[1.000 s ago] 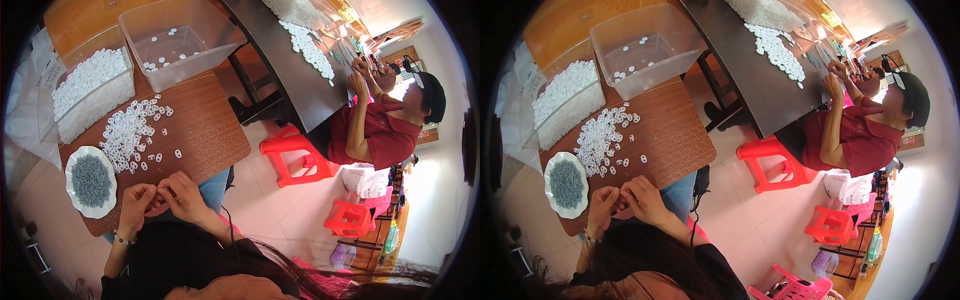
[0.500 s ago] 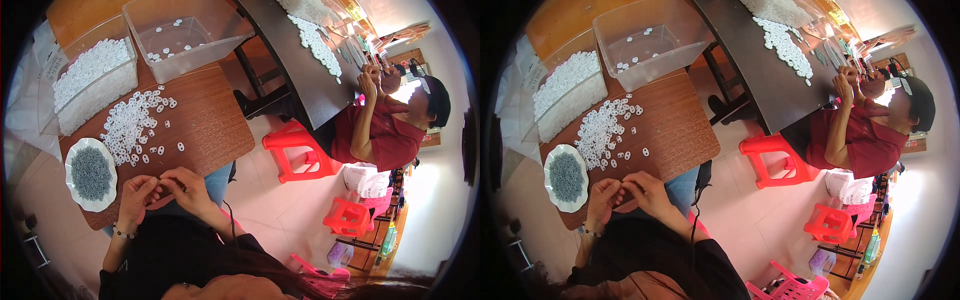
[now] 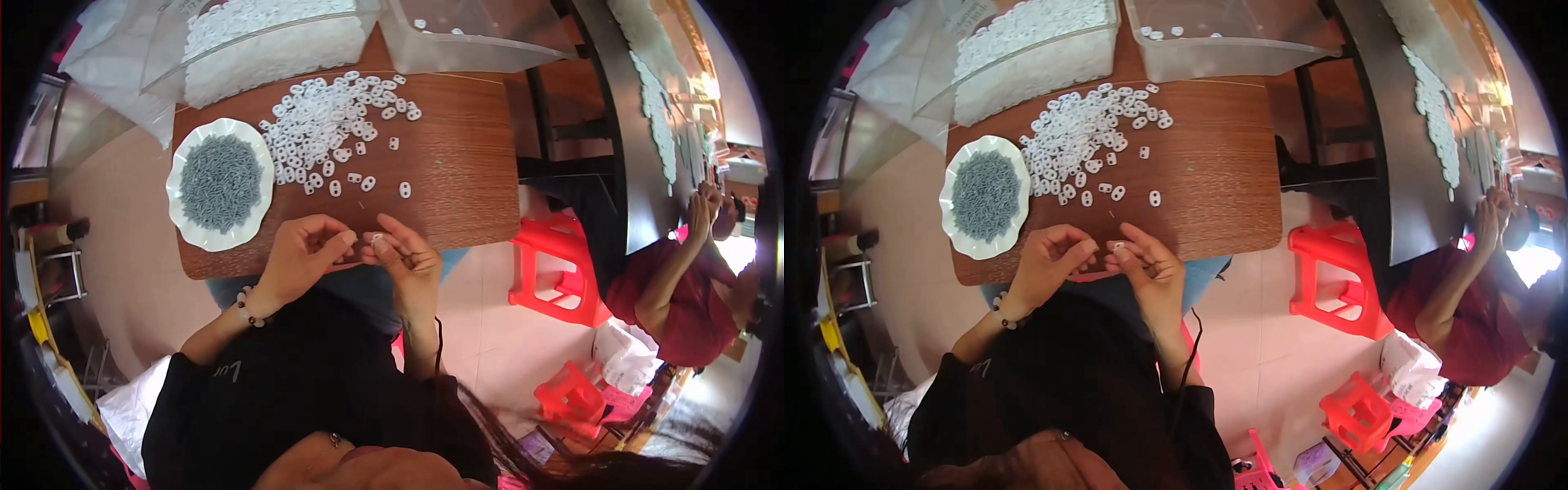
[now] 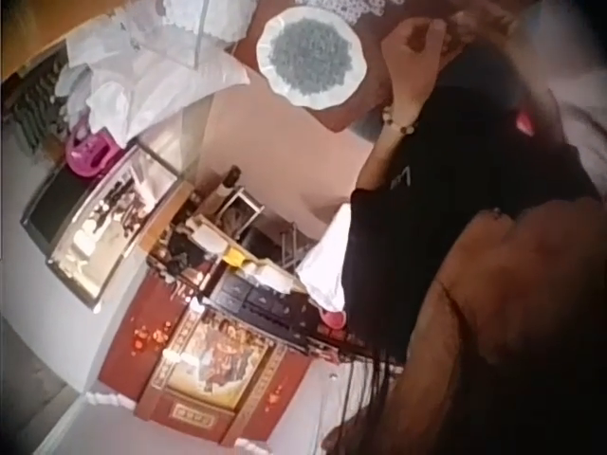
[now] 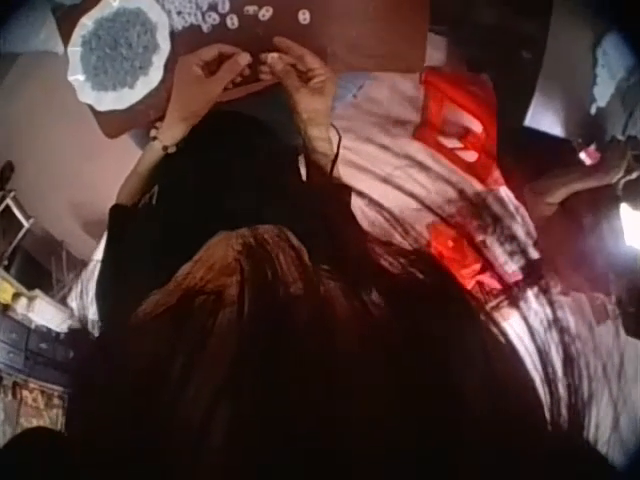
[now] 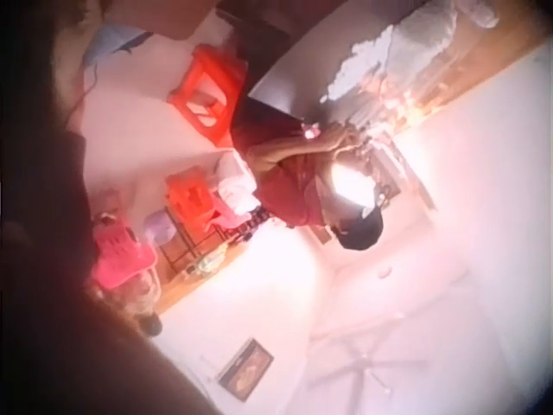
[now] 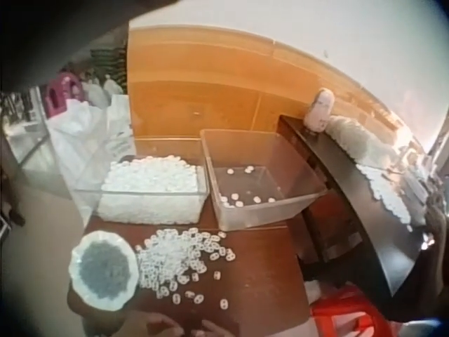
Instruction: Assembling small plastic parts by inserting tiny grey components into white plastic pieces.
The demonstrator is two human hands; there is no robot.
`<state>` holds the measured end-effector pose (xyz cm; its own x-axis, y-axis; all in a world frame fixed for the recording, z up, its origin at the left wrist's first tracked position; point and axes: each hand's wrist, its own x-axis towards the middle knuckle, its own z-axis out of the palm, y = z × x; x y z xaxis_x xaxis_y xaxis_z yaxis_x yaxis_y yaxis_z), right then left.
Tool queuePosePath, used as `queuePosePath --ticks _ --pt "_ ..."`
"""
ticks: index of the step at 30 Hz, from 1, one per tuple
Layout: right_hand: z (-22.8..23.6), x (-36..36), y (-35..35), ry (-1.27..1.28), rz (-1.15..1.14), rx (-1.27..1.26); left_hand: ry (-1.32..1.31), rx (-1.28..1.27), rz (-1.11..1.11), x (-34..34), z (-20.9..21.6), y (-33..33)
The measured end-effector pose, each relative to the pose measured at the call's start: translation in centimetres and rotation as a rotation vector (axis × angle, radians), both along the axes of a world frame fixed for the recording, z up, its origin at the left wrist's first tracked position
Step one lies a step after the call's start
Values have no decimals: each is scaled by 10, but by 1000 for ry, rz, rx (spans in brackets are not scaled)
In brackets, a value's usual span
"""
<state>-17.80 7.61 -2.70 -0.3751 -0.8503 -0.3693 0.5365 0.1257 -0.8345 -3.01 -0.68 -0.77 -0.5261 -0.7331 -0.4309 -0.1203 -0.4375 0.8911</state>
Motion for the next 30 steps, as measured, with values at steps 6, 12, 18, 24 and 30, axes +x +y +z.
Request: queuePosePath --ticks 6,12,18,24,30 --pt "-12 1 6 -26 56 28 -6 -10 -26 6 -9 0" --pt "-15 8 6 0 14 26 26 -2 -33 5 -9 4" --pt "-11 5 6 23 0 44 13 8 -78 5 -10 4" --pt "-6 7 4 70 -44 39 -12 -8 -82 5 -10 6" --pt "-2 5 3 107 -23 21 -16 -34 -65 2 -9 7"
